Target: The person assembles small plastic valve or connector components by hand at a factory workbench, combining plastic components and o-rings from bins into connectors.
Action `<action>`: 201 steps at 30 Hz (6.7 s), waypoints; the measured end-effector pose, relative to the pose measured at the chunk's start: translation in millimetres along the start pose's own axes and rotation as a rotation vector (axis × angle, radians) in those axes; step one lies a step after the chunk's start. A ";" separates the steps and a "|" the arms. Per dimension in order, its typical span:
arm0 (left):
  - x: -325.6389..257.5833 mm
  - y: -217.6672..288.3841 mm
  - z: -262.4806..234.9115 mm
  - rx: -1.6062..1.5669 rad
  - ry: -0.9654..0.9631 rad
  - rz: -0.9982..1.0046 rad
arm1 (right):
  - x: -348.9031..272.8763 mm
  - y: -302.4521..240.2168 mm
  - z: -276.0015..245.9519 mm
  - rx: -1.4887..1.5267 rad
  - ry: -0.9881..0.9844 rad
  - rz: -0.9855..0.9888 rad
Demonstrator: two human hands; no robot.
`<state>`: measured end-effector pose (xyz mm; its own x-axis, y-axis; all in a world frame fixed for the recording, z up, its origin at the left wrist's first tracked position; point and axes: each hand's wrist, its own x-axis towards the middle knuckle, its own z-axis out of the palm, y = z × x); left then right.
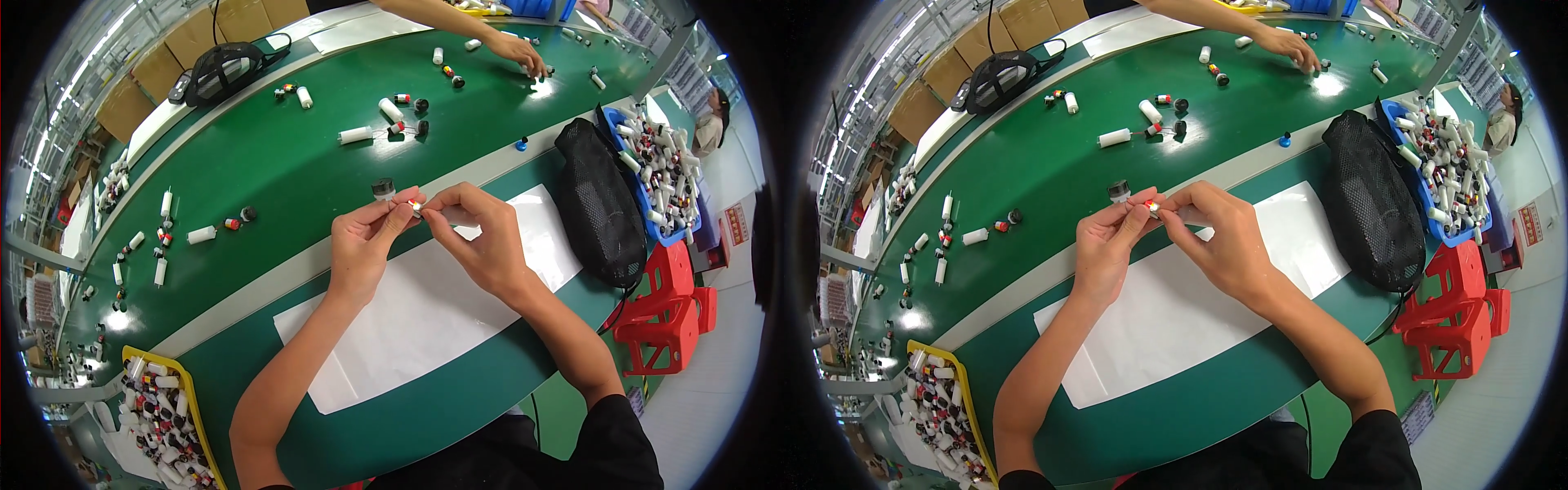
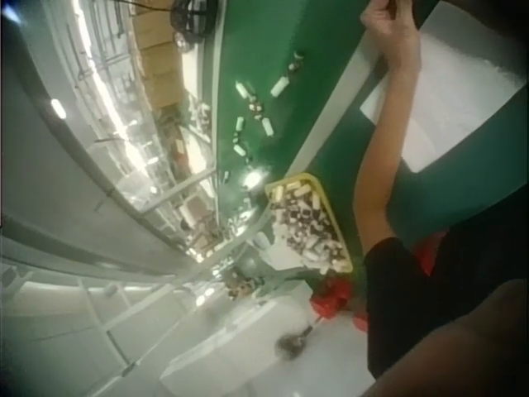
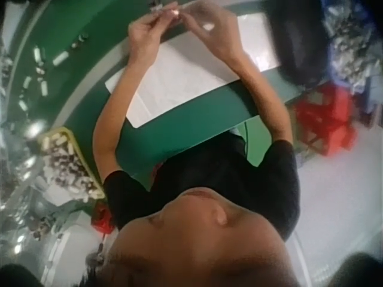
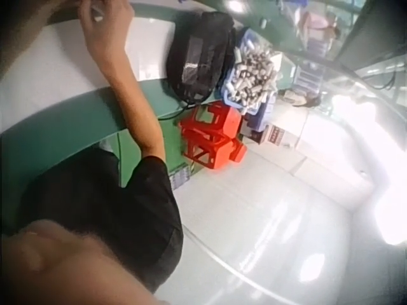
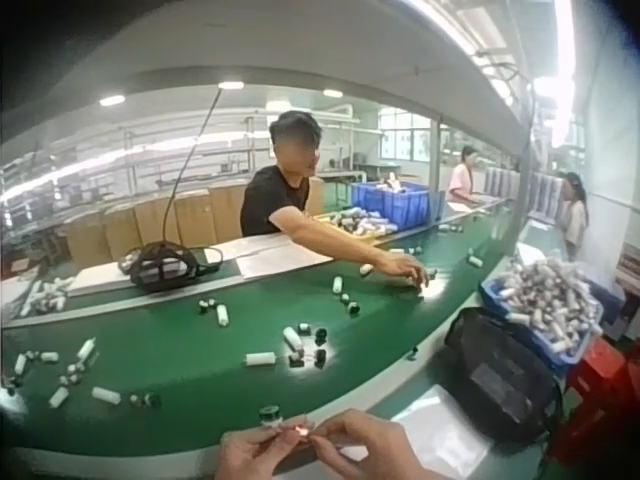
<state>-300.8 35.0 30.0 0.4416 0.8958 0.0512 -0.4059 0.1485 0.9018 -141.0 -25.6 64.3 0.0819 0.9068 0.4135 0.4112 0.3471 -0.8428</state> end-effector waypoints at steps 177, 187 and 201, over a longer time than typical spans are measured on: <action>5.7 15.9 66.4 0.076 -0.018 0.022 | -8.6 -24.1 -55.8 -0.177 0.110 0.091; 8.1 7.8 52.7 0.041 0.009 -0.062 | -4.0 -29.9 -60.5 -0.302 0.041 0.003; -6.8 15.4 56.7 0.191 0.039 -0.071 | -85.5 -34.0 -45.0 -0.559 -0.107 0.139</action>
<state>-264.7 7.5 67.8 0.4307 0.9020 -0.0292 -0.2142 0.1337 0.9676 -121.2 -125.8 73.1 0.0892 0.9641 0.2499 0.8223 0.0703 -0.5647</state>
